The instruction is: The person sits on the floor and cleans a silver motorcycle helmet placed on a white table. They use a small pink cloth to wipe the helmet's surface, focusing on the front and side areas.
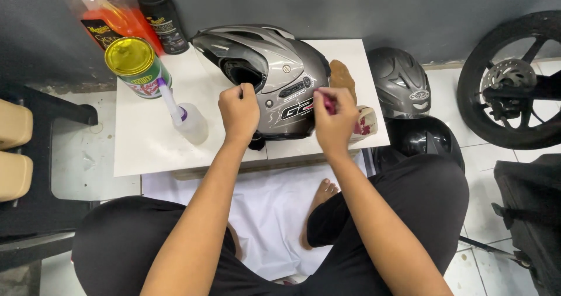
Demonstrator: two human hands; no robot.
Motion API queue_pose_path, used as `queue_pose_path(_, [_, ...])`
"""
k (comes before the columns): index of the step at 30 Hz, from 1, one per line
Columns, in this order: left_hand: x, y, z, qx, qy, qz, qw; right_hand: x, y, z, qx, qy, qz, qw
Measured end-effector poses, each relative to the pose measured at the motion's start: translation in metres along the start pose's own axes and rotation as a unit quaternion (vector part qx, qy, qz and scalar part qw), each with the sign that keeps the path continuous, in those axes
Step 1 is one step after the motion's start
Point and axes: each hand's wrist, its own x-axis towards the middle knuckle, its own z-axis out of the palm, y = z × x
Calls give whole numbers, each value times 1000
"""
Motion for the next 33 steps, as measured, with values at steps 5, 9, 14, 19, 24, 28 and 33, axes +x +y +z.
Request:
queue_pose_path(5, [1, 1, -4, 0, -6, -4, 1000, -3, 15, 3, 50, -15, 89, 995])
queue_pose_path(9, [0, 2, -2, 8, -11, -10, 1000, -4, -18, 2, 24, -27, 28, 999])
queue_pose_path(14, [3, -5, -5, 14, -6, -5, 1000, 2, 3, -1, 34, 16, 94, 995])
queue_pose_path(19, [2, -2, -2, 12, -4, -4, 1000, -2, -19, 1, 32, -55, -7, 998])
queue_pose_path(24, [2, -2, -2, 17, -4, -10, 1000, 6, 17, -1, 20, 28, 93, 995])
queue_pose_path(28, [0, 6, -6, 3, -5, -12, 1000, 4, -5, 0, 39, -22, 53, 998])
queue_pose_path(33, [-4, 7, -4, 3, -2, -21, 1000, 10, 16, -4, 38, 30, 127, 991])
